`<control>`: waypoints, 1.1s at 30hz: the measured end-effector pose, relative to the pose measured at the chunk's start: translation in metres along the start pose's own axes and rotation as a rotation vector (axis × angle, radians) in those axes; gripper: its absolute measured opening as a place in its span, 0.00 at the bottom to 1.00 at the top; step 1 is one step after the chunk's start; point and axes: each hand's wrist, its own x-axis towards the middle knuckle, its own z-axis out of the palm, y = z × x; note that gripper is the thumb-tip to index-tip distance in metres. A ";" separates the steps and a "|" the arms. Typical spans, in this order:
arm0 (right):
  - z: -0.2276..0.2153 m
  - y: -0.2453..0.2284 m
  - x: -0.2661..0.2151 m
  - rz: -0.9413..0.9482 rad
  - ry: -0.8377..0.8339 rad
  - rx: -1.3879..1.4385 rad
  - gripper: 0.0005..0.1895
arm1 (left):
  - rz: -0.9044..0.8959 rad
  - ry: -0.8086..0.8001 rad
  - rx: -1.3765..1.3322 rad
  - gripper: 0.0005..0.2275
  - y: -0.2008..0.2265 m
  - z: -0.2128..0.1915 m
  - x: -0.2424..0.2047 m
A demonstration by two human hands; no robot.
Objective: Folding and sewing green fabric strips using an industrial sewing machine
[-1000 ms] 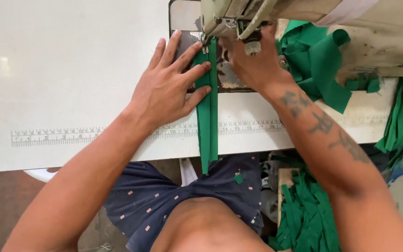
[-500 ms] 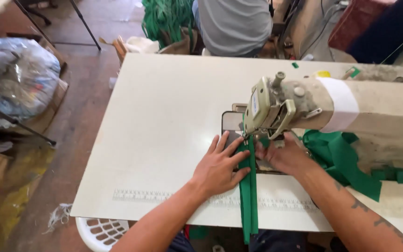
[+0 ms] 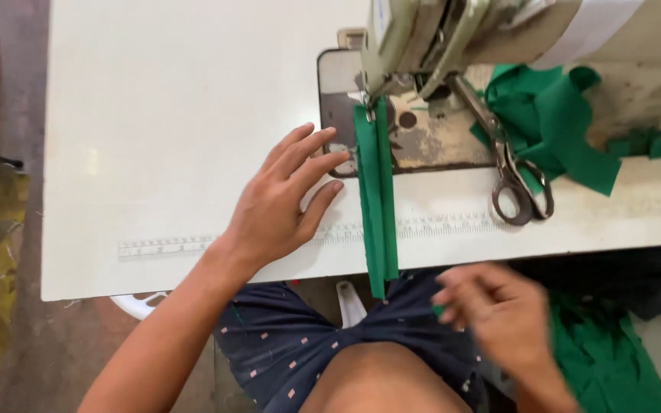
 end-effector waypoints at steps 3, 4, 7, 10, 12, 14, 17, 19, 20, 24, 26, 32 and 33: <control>0.036 0.015 -0.026 0.291 -0.260 0.156 0.13 | 0.112 -0.069 0.043 0.13 0.005 0.003 -0.005; 0.044 0.011 -0.029 0.302 -0.329 0.176 0.20 | 0.130 -0.098 0.023 0.13 0.007 0.006 -0.006; 0.064 0.004 -0.029 0.385 -0.405 0.318 0.24 | 0.141 -0.146 -0.005 0.13 0.007 0.012 -0.006; 0.067 0.001 -0.031 0.441 -0.393 0.463 0.18 | 0.125 -0.175 -0.013 0.13 0.007 0.014 -0.007; 0.065 0.001 -0.032 0.417 -0.382 0.482 0.15 | 0.113 -0.177 -0.008 0.13 0.010 0.015 -0.009; 0.065 0.003 -0.031 0.460 -0.354 0.454 0.14 | 0.114 -0.163 -0.008 0.12 0.014 0.016 -0.008; 0.073 0.011 -0.030 0.492 -0.369 0.473 0.13 | 0.136 -0.194 0.043 0.13 0.015 0.024 -0.009; 0.072 0.008 -0.033 0.479 -0.369 0.479 0.15 | 0.148 -0.206 0.093 0.14 0.015 0.028 -0.010; 0.071 0.007 -0.034 0.466 -0.367 0.486 0.16 | 0.162 -0.220 0.141 0.15 0.015 0.030 -0.011; 0.070 0.006 -0.034 0.441 -0.375 0.463 0.18 | 0.162 -0.239 0.157 0.17 0.015 0.038 -0.013; 0.071 0.011 -0.032 0.424 -0.412 0.467 0.18 | 0.195 -0.240 0.206 0.19 0.013 0.042 -0.015; 0.053 -0.015 -0.015 0.491 -0.607 0.143 0.15 | 0.252 -0.249 0.318 0.17 0.015 0.037 -0.012; 0.042 -0.031 -0.010 0.484 -0.609 0.137 0.15 | 0.249 -0.241 0.322 0.17 0.017 0.038 -0.011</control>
